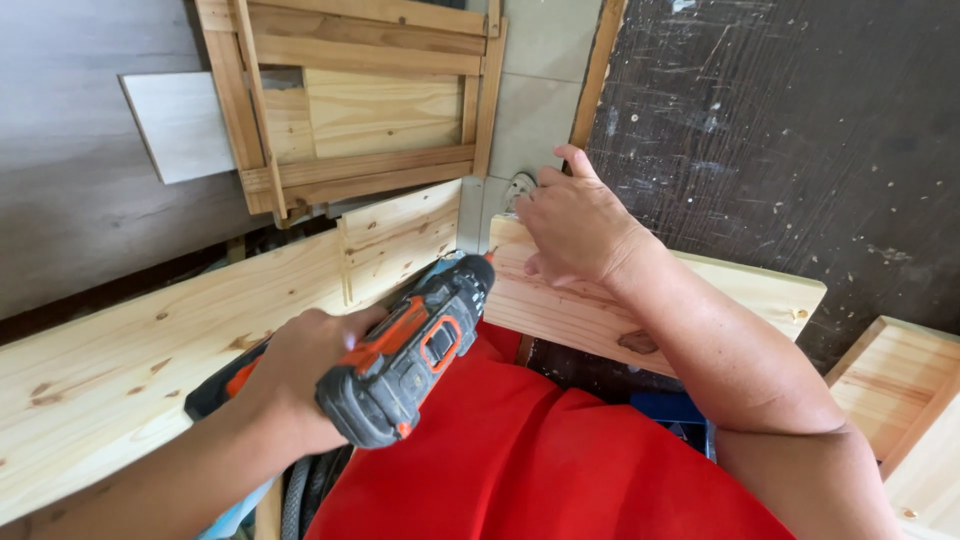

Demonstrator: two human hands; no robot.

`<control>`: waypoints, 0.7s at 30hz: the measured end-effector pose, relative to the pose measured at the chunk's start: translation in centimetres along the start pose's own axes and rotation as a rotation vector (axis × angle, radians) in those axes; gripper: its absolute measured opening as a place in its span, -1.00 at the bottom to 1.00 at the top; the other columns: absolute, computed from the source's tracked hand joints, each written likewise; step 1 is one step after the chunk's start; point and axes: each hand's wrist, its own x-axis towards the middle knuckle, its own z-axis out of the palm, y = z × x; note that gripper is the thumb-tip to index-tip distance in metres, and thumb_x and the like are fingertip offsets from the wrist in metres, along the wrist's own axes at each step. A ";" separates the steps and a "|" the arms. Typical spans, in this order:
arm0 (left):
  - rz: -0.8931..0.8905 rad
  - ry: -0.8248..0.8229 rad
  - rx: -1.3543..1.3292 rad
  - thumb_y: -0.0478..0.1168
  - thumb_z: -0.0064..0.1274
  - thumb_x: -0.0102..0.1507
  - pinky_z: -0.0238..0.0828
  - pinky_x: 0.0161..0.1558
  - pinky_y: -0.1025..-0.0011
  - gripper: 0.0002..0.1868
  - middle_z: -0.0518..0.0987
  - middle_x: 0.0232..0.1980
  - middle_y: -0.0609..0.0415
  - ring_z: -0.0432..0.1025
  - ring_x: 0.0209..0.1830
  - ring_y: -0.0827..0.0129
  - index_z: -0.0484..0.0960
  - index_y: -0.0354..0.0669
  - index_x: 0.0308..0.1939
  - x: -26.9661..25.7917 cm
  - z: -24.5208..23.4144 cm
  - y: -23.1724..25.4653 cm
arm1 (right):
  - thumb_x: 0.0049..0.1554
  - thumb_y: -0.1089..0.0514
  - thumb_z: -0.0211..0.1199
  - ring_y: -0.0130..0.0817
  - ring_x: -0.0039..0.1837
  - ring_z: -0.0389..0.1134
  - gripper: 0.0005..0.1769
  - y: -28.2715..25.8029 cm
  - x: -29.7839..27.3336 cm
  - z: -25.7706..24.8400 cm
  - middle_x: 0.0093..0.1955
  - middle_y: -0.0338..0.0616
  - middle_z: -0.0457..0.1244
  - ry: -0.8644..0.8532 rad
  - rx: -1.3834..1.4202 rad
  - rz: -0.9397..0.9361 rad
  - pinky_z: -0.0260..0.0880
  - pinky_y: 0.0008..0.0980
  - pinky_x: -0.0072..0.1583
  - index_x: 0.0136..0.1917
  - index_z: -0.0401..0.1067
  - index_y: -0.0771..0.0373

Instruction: Drilling holes and assembling wooden planks to build a structure on a workbench.

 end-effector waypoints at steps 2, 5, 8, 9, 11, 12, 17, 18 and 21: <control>-0.090 -0.059 -0.011 0.10 0.48 -0.20 0.55 -0.38 0.16 -0.57 0.74 -0.50 0.30 0.62 -0.39 0.17 0.69 0.28 -0.31 0.1 -0.5 0.4 | 0.04 -0.54 0.32 -0.23 0.29 0.30 -0.31 0.1 0.0 -0.4 -0.04 -0.30 0.42 -0.050 -0.007 0.002 -0.30 0.13 0.65 0.08 0.51 0.06; -0.071 -0.068 0.032 0.15 0.49 -0.17 0.46 -0.42 0.20 -0.53 0.69 -0.51 0.35 0.55 -0.46 0.20 0.62 0.29 -0.29 0.4 0.3 -0.3 | 0.01 -0.53 0.33 -0.25 0.26 0.31 -0.34 0.1 0.2 0.2 -0.08 -0.32 0.42 0.000 -0.014 -0.004 -0.27 0.13 0.64 0.03 0.51 0.05; -0.082 -0.059 -0.016 -0.06 0.24 -0.03 0.40 -0.44 0.19 -0.74 0.69 -0.55 0.25 0.54 -0.49 0.16 0.69 0.24 -0.25 0.4 -0.1 0.5 | 0.02 -0.55 0.31 -0.25 0.23 0.31 -0.33 0.1 0.0 0.4 -0.09 -0.33 0.42 0.017 -0.031 -0.010 -0.26 0.13 0.63 0.02 0.52 0.04; -0.080 -0.061 -0.014 -0.06 0.24 -0.03 0.40 -0.44 0.19 -0.74 0.69 -0.55 0.25 0.54 -0.49 0.16 0.69 0.24 -0.25 0.5 -0.4 0.8 | 0.02 -0.55 0.31 -0.25 0.23 0.31 -0.33 0.2 0.1 0.1 -0.09 -0.33 0.42 0.016 -0.029 -0.007 -0.26 0.13 0.63 0.02 0.52 0.04; -0.174 -0.113 -0.031 0.08 0.43 -0.17 0.46 -0.37 0.22 -0.55 0.73 -0.49 0.28 0.59 -0.42 0.21 0.70 0.30 -0.21 0.4 -0.8 1.4 | 0.05 -0.54 0.31 -0.24 0.25 0.30 -0.33 0.1 0.0 -0.4 -0.08 -0.32 0.43 -0.036 -0.022 -0.010 -0.27 0.13 0.64 0.04 0.51 0.06; -0.174 -0.107 -0.034 0.08 0.43 -0.17 0.46 -0.37 0.22 -0.55 0.73 -0.49 0.28 0.59 -0.42 0.21 0.70 0.30 -0.21 0.5 -0.5 1.2 | 0.05 -0.54 0.31 -0.24 0.25 0.30 -0.33 0.2 0.0 0.0 -0.08 -0.32 0.43 -0.034 -0.028 -0.011 -0.27 0.13 0.64 0.04 0.51 0.06; -0.037 -0.050 0.039 0.03 0.28 -0.06 0.37 -0.45 0.21 -0.72 0.65 -0.54 0.30 0.53 -0.50 0.15 0.64 0.30 -0.29 0.6 0.7 0.3 | 0.05 -0.54 0.31 -0.27 0.21 0.31 -0.36 0.1 0.1 0.2 -0.14 -0.35 0.41 -0.002 -0.045 -0.009 -0.27 0.14 0.64 -0.02 0.51 0.03; -0.034 -0.052 0.041 0.03 0.28 -0.06 0.37 -0.45 0.21 -0.72 0.65 -0.54 0.30 0.53 -0.50 0.15 0.64 0.30 -0.29 0.7 0.5 0.5 | 0.05 -0.54 0.31 -0.27 0.21 0.31 -0.36 0.1 0.1 0.1 -0.14 -0.35 0.41 -0.002 -0.043 -0.006 -0.27 0.14 0.64 -0.02 0.51 0.03; -0.129 -0.089 -0.005 -0.02 0.28 -0.04 0.40 -0.42 0.28 -0.79 0.65 -0.54 0.35 0.52 -0.47 0.27 0.61 0.25 -0.36 0.6 0.2 1.2 | 0.05 -0.50 0.30 -0.24 0.23 0.31 -0.38 0.0 0.1 0.0 -0.13 -0.31 0.42 -0.024 -0.034 -0.006 -0.27 0.14 0.64 0.02 0.52 0.04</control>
